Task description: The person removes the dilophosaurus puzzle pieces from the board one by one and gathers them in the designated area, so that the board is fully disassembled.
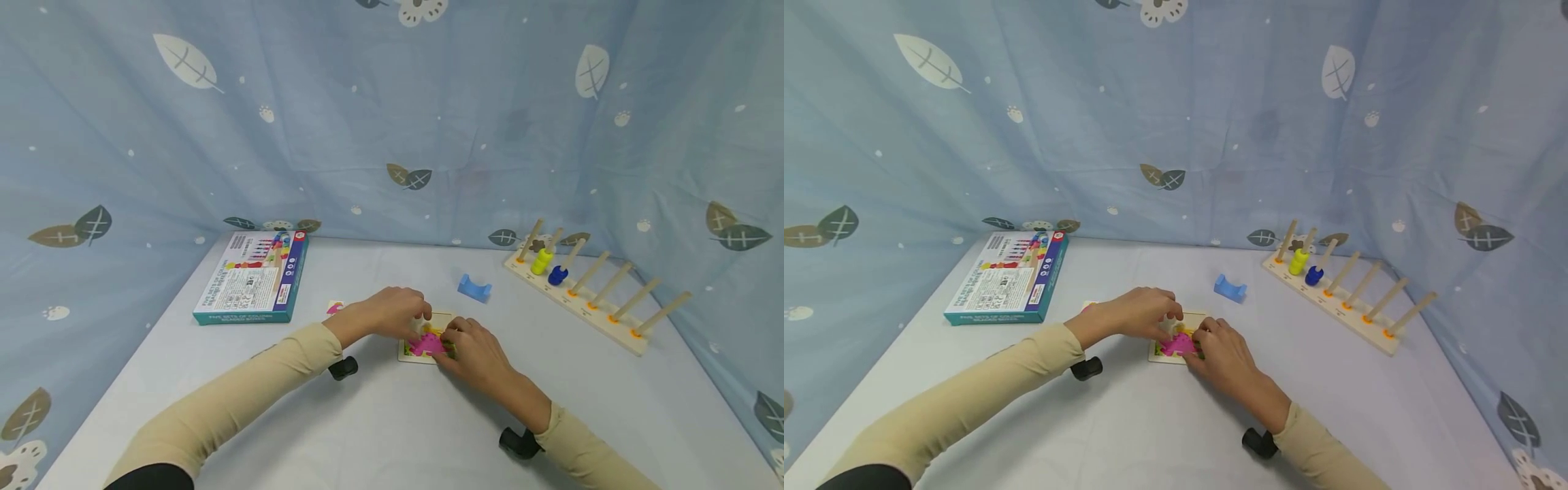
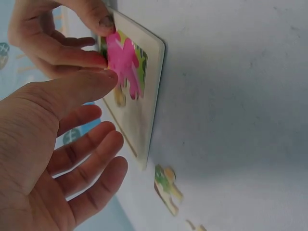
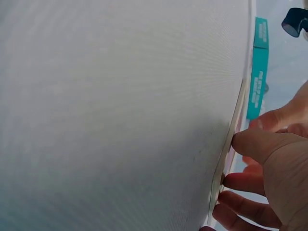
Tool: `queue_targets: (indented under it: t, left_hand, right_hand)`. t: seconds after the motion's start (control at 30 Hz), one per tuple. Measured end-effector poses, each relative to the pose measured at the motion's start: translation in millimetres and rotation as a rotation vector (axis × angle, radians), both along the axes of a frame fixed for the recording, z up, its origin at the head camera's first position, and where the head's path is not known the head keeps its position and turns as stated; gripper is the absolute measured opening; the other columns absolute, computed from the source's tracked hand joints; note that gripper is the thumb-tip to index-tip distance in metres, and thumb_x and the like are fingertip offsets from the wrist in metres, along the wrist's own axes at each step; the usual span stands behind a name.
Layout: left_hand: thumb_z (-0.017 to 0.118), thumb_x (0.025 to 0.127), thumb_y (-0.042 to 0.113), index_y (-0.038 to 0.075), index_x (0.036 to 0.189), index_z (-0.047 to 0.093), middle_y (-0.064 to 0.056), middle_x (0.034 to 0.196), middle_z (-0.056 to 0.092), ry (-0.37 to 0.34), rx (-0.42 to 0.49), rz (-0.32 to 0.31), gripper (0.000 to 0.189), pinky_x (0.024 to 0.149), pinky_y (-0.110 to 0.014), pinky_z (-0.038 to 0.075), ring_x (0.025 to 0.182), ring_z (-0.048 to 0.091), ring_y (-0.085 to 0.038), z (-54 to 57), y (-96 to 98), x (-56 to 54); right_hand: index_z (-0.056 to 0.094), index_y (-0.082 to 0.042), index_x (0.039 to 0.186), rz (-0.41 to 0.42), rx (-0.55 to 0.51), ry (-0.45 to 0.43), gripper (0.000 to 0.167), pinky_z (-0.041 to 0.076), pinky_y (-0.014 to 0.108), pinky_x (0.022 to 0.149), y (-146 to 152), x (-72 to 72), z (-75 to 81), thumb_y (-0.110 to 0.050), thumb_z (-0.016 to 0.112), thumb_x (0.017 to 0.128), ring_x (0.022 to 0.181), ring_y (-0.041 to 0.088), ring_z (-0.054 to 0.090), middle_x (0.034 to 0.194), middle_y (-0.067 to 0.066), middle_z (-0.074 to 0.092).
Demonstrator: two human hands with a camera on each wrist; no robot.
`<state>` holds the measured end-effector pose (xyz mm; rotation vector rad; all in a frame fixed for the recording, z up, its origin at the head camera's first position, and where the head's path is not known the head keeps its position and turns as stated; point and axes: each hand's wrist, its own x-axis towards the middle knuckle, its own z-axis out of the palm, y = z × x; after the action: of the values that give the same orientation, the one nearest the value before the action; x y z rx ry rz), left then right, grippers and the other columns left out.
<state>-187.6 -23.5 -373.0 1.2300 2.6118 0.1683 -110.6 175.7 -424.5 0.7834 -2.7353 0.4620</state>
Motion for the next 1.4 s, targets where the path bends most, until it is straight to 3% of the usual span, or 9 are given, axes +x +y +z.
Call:
queue_targets:
  t: [0.47,0.8,1.07,1.4]
  left_hand:
    - [0.08,0.084,0.042,0.015,0.121,0.071,0.003,0.104,0.064,0.027,-0.016,-0.025,0.047,0.077,-0.026,0.049,0.088,0.056,-0.009,-8.4,16.1,0.8]
    - [0.083,0.082,0.037,0.01,0.118,0.072,0.002,0.1,0.064,-0.043,-0.001,-0.018,0.047,0.073,-0.024,0.048,0.085,0.055,-0.009,-12.3,18.1,0.2]
    - [0.086,0.079,0.035,0.013,0.112,0.073,0.002,0.102,0.063,-0.08,-0.006,-0.003,0.041,0.077,-0.027,0.048,0.091,0.054,-0.011,-11.2,19.7,-2.1]
    - [0.083,0.081,0.042,0.014,0.117,0.07,0.002,0.105,0.058,-0.039,-0.008,-0.006,0.047,0.077,-0.028,0.047,0.088,0.053,-0.011,-9.0,18.3,1.1]
  right_hand:
    - [0.079,-0.012,0.083,0.023,-0.004,0.018,0.02,0.047,0.029,0.061,2,0.6,2.7,-0.029,0.087,0.077,0.074,0.016,0.052,0.088,0.0,0.064]
    - [0.078,-0.012,0.081,0.046,-0.021,0.017,0.018,0.048,0.027,0.062,1,1.6,0.0,-0.027,0.087,0.077,0.076,0.015,0.052,0.088,-0.002,0.063]
    - [0.078,-0.012,0.082,0.051,-0.026,0.005,0.018,0.049,0.027,0.062,1,1.3,-2.7,-0.027,0.087,0.076,0.076,0.015,0.054,0.089,-0.001,0.064]
    - [0.078,-0.012,0.082,0.041,-0.009,0.017,0.018,0.05,0.028,0.063,3,-0.3,2.3,-0.028,0.087,0.077,0.077,0.016,0.055,0.09,0.0,0.064]
